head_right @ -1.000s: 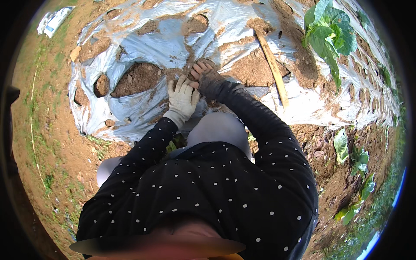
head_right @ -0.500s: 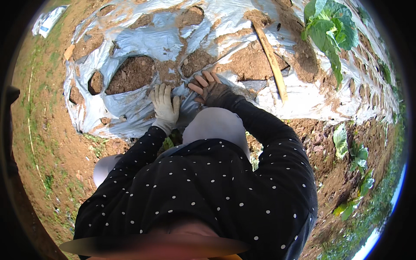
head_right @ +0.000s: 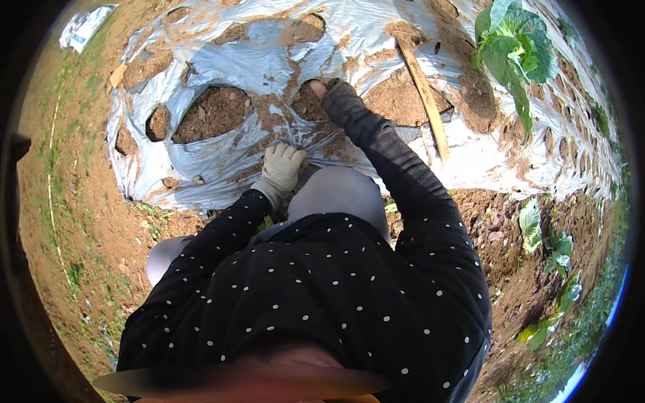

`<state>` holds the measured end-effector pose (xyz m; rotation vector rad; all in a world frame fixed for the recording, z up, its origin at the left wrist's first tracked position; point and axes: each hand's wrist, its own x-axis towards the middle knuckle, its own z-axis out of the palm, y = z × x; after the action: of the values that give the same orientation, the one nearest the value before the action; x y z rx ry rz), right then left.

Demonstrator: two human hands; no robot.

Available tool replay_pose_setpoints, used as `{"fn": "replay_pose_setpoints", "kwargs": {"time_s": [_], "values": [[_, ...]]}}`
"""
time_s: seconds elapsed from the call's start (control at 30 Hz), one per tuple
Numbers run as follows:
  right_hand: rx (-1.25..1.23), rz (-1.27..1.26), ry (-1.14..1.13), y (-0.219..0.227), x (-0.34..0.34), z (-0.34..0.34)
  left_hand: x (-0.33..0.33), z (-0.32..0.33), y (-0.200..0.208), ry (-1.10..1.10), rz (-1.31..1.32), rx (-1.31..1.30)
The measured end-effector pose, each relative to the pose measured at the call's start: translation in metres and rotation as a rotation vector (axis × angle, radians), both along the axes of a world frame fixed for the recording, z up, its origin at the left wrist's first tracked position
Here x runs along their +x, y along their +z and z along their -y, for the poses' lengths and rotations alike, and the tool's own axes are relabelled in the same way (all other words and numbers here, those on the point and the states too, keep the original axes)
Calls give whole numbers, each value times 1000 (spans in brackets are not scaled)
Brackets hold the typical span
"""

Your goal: The person kneels on a white plastic sheet laid over soil and uses a small wooden tool to scoop soil into pre-cut holes. They then use their gloved hands to press and smooth the soil into each hole.

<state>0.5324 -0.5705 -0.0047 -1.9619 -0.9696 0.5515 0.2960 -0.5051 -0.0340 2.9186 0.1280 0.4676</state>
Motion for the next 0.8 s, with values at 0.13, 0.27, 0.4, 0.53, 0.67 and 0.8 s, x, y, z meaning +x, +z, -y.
{"fn": "replay_pose_setpoints", "kwargs": {"time_s": [0.13, 0.27, 0.4, 0.53, 0.67, 0.8], "values": [[173, -52, 53, 43, 12, -8, 0, -2, 30, -59, -88, -37], [-212, 94, 207, 50, 16, 10, -8, -2, 50, -146, -103, -21], [-394, 223, 561, 14, -9, 28, -4, -1, 48, -102, -164, -48], [66, 254, 470, -16, -20, 14, -5, 0, 42, -116, -176, -56], [58, 63, 454, -22, -11, -5, -8, 0, 40, -132, -159, -47], [-116, 532, 150, -17, -8, -6, -8, 1, 35, -122, -164, -98]]}}
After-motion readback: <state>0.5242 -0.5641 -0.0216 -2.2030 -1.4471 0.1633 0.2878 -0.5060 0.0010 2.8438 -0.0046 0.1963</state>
